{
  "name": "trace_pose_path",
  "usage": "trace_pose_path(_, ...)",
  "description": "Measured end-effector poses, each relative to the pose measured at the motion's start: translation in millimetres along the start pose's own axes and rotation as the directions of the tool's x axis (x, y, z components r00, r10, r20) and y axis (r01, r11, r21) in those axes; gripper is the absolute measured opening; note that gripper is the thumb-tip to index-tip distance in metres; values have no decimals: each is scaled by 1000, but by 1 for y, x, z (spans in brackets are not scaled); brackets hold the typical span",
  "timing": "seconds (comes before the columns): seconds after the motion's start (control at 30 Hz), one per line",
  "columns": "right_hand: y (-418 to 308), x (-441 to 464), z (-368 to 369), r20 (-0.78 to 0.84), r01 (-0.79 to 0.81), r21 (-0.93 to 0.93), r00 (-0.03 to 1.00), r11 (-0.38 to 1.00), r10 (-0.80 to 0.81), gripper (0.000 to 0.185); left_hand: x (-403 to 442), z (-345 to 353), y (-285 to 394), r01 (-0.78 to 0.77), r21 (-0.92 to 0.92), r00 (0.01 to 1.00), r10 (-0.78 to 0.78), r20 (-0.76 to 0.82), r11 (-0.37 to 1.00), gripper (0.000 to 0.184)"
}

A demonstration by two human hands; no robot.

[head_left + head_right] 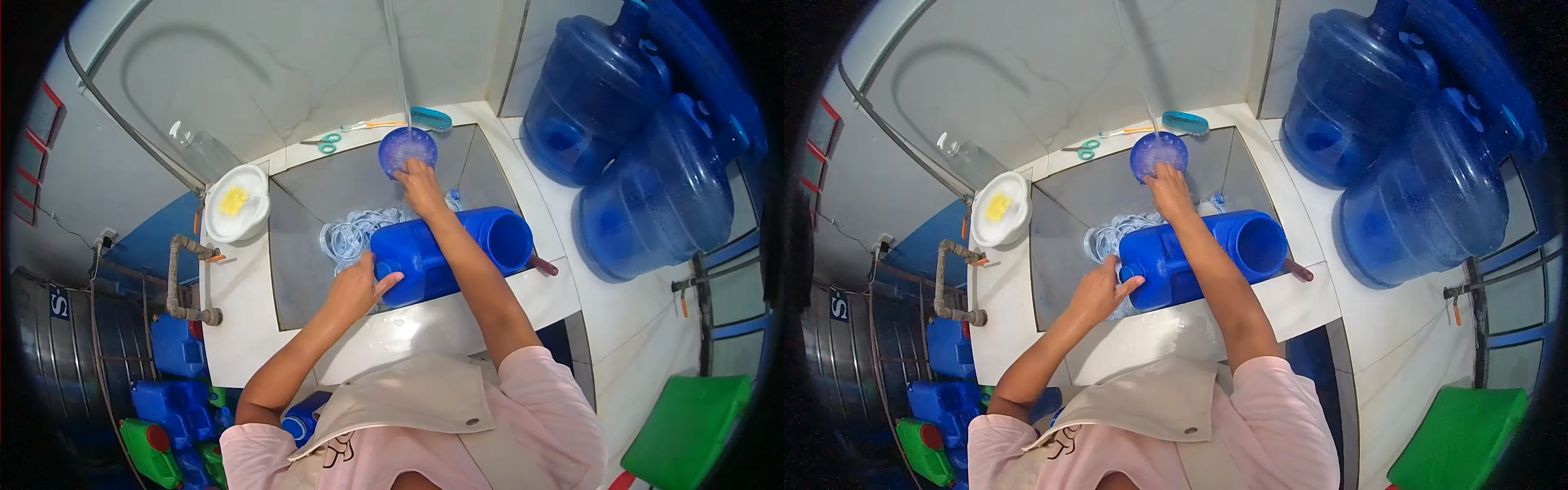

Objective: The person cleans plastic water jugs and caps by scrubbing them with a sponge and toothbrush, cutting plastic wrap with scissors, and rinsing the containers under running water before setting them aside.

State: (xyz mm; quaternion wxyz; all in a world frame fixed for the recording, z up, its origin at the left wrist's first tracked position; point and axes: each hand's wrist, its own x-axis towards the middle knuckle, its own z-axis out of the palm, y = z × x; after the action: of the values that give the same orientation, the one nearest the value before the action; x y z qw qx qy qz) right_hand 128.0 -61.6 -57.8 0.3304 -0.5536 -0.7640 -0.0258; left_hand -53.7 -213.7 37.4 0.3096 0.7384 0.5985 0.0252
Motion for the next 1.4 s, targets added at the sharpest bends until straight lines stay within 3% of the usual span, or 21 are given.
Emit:
trace_pose_path(0.13,-1,1,-3,34,5,-7,999,1000,-4,27,13,20,-23,-297,140,952,304,-31,945,55)
trace_pose_path(0.2,-2,1,-2,27,6,-6,1000,1000,-5,27,21,15,-39,-678,357,695,719,26,642,56)
trace_pose_path(0.23,-2,0,0,28,11,-2,1000,1000,-11,27,24,10,-41,-673,358,699,715,22,647,56)
trace_pose_path(0.3,-2,0,0,56,6,-30,998,1000,-5,26,32,0,-40,-819,484,372,928,35,310,56)
trace_pose_path(0.33,-3,0,-2,53,8,-33,999,999,-6,26,25,3,-37,-818,486,368,929,34,307,56)
trace_pose_path(0.4,-2,0,-4,74,3,-9,997,1000,-3,26,3,11,-21,-534,147,800,554,-230,833,52)
trace_pose_path(0.43,-1,0,-4,71,-4,-12,997,1000,5,26,4,10,-10,-540,148,798,560,-224,829,52)
trace_pose_path(0.5,0,-1,-1,36,13,-19,999,1000,-13,26,6,10,5,-91,191,993,75,91,977,46)
trace_pose_path(0.63,-1,1,0,60,-25,54,998,998,21,25,16,24,-27,-428,246,891,452,-48,870,47)
trace_pose_path(0.7,-2,2,1,44,3,26,999,1000,-4,25,19,16,-31,-683,430,645,764,-22,590,49)
trace_pose_path(0.8,-2,1,2,39,28,-1,999,1000,-28,25,24,7,-39,-774,456,506,862,28,440,49)
trace_pose_path(0.83,-2,2,4,32,37,-4,999,999,-37,25,20,8,-38,-770,464,504,863,21,438,49)
trace_pose_path(0.9,2,0,7,54,-45,13,998,999,45,25,7,16,-28,-553,154,775,574,-266,819,48)
trace_pose_path(0.93,3,1,5,48,-56,8,997,998,55,25,7,13,-17,-562,156,770,583,-258,812,48)
trace_pose_path(1.0,3,0,2,54,13,4,998,1000,-13,25,6,9,3,-25,92,994,15,109,995,53)
trace_pose_path(1.03,4,-1,0,56,8,4,998,1000,-8,25,10,15,-6,-26,93,993,15,114,995,53)
trace_pose_path(1.1,-1,2,2,24,17,5,1000,1000,-17,25,18,29,-35,-546,208,809,575,-120,812,55)
trace_pose_path(1.13,-2,2,5,28,27,15,999,1000,-27,25,18,24,-36,-534,209,816,564,-127,819,55)
trace_pose_path(1.2,0,3,7,10,43,-17,999,999,-43,25,22,11,-37,-709,415,649,758,65,571,56)
trace_pose_path(1.33,0,1,3,0,65,-18,998,998,-65,26,25,4,-36,-779,368,581,805,119,508,57)
trace_pose_path(1.4,2,0,4,28,33,-7,999,999,-33,26,8,14,-22,-404,85,908,411,-85,911,51)
